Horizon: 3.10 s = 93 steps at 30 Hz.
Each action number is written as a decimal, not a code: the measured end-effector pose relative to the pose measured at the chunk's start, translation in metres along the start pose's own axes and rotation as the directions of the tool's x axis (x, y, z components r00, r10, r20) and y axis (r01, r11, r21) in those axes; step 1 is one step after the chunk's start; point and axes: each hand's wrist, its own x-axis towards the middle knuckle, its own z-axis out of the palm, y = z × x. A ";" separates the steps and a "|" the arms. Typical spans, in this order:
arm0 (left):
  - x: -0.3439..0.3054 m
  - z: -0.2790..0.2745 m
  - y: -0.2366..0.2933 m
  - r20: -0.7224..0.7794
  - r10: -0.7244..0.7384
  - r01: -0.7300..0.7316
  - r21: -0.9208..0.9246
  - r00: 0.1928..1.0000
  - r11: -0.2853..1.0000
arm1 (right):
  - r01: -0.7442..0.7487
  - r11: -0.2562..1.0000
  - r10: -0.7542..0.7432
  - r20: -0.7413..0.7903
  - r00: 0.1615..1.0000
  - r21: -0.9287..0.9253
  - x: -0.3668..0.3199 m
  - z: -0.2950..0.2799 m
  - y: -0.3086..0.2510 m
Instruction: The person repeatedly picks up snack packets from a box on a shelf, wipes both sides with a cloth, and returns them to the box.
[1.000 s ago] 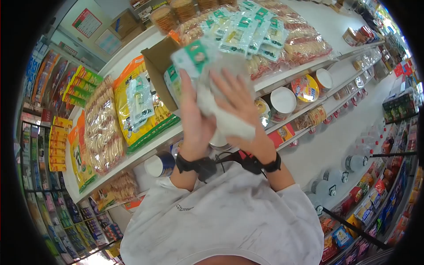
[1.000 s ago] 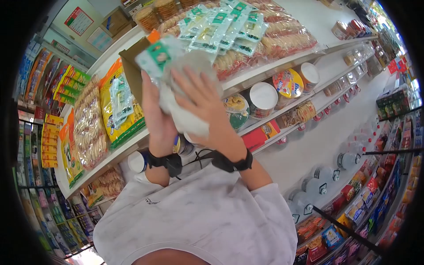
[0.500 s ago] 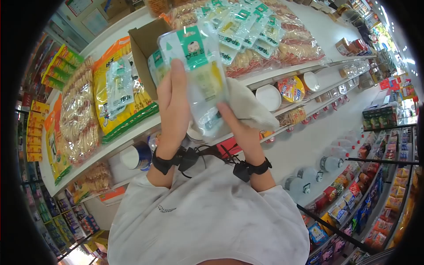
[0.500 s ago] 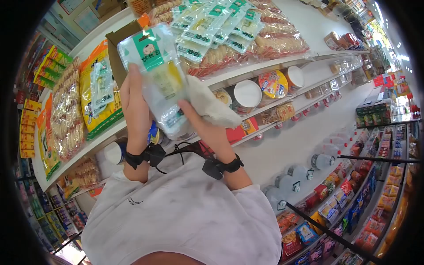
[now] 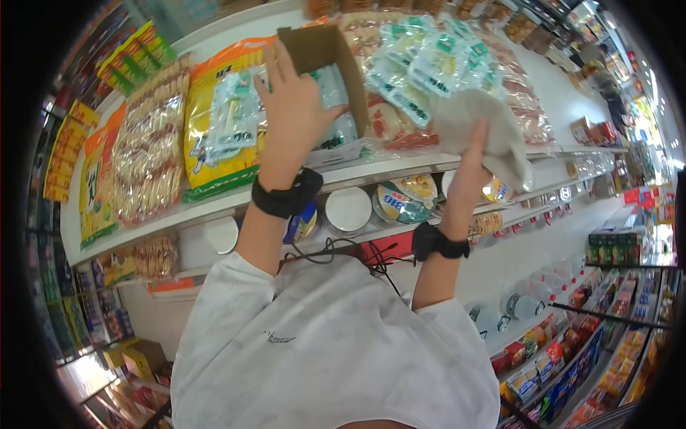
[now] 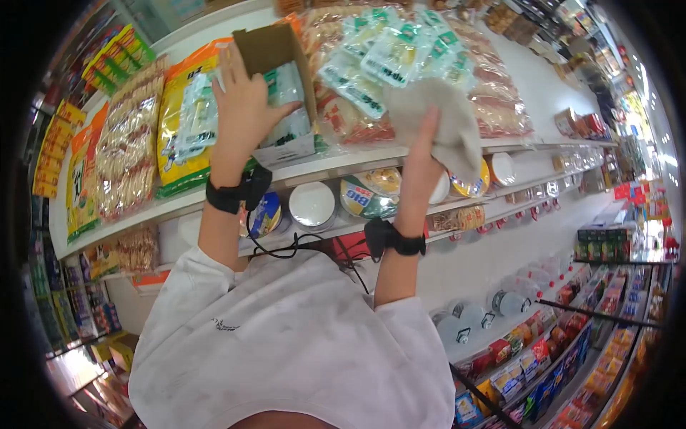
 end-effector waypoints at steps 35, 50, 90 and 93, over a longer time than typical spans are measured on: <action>-0.047 -0.069 0.089 0.293 0.035 0.295 -0.954 0.955 -0.053 | 0.619 0.784 -0.492 0.563 0.664 -0.043 -0.078 0.014 -0.041; -0.069 -0.045 0.075 0.335 0.263 0.343 -0.939 0.905 0.018 | 0.427 0.904 -0.384 0.495 0.779 0.028 -0.057 -0.008 -0.058; -0.050 -0.070 0.043 0.342 -0.220 0.083 -0.686 0.913 -0.723 | 0.286 0.957 -0.169 0.722 0.671 -0.041 -0.106 -0.004 -0.052; -0.049 -0.069 0.043 0.372 -0.282 0.063 -0.694 0.884 -0.718 | -0.247 0.966 0.183 0.468 0.865 0.081 -0.098 -0.019 -0.047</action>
